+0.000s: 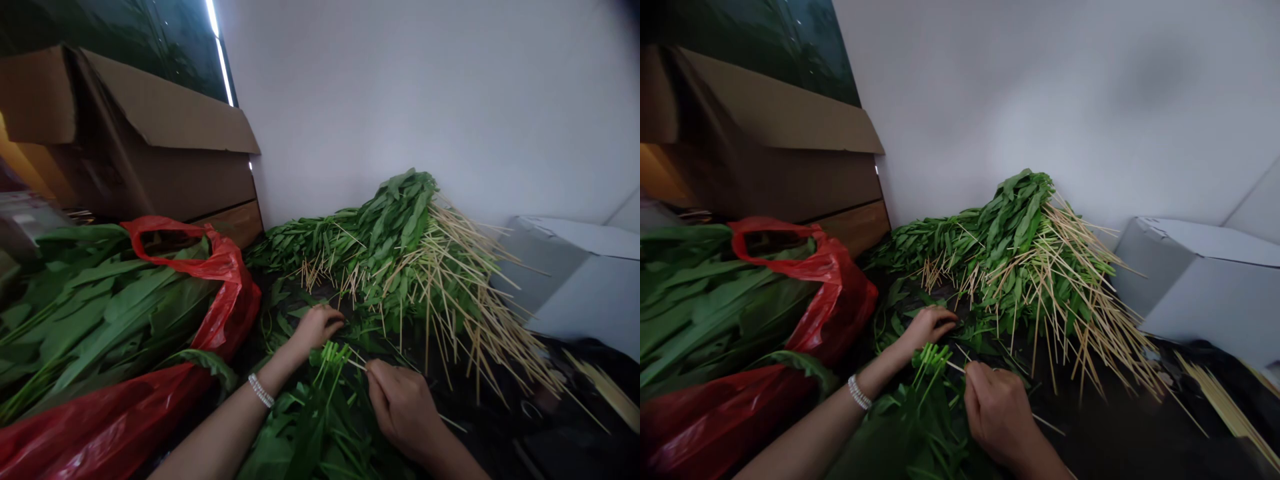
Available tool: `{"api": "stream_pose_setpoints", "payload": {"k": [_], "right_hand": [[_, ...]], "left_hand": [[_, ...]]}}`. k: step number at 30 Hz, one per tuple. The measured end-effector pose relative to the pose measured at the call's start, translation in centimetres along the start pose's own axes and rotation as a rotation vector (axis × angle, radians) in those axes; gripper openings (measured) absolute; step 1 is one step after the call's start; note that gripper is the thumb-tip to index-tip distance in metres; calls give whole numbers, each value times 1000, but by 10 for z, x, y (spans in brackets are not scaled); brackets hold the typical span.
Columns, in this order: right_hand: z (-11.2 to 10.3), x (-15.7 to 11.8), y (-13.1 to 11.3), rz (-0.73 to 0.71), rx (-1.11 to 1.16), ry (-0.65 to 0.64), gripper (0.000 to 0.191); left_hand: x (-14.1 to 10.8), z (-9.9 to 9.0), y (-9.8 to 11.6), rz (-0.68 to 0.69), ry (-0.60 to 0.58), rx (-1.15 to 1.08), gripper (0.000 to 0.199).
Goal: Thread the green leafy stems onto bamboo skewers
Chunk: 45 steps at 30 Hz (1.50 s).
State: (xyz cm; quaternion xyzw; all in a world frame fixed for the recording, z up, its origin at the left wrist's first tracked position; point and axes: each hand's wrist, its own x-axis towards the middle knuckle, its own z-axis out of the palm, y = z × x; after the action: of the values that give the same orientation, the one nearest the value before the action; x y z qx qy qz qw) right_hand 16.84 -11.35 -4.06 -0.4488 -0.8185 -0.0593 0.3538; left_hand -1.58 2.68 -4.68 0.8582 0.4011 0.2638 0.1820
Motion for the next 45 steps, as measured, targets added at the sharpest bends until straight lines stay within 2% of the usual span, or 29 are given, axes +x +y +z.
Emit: {"api": "stream_pose_setpoints", "payload": {"k": [4, 6, 9, 12, 15, 17, 19, 22, 26, 41, 45], "right_hand": [[3, 0, 0, 13, 3, -28, 22], [3, -1, 0, 19, -2, -35, 22], [3, -1, -1, 14, -13, -24, 24], [4, 0, -1, 19, -24, -17, 25], [4, 0, 3, 51, -45, -5, 26], [5, -1, 6, 87, -73, 16, 27], [5, -1, 11, 123, -101, 40, 28], [7, -2, 17, 159, -143, 87, 29], [8, -2, 19, 201, -165, 106, 31], [8, -2, 20, 264, -136, 87, 31], [9, -2, 20, 263, -128, 77, 32]], "left_hand": [[1, 7, -7, 32, -69, 191, 30], [1, 10, -10, 46, -82, 207, 32], [1, 11, -9, 49, -60, 172, 23], [1, 7, -4, 21, 1, 101, 14], [1, -2, 2, -75, 109, -26, 14], [2, -9, 6, -160, 198, -174, 16], [2, -16, 11, -209, 239, -377, 22], [2, -22, 18, -237, 207, -634, 34], [0, -23, 26, -254, 151, -778, 34], [-4, -27, 35, -225, -17, -824, 35], [-4, -25, 32, -225, 5, -828, 35]]}}
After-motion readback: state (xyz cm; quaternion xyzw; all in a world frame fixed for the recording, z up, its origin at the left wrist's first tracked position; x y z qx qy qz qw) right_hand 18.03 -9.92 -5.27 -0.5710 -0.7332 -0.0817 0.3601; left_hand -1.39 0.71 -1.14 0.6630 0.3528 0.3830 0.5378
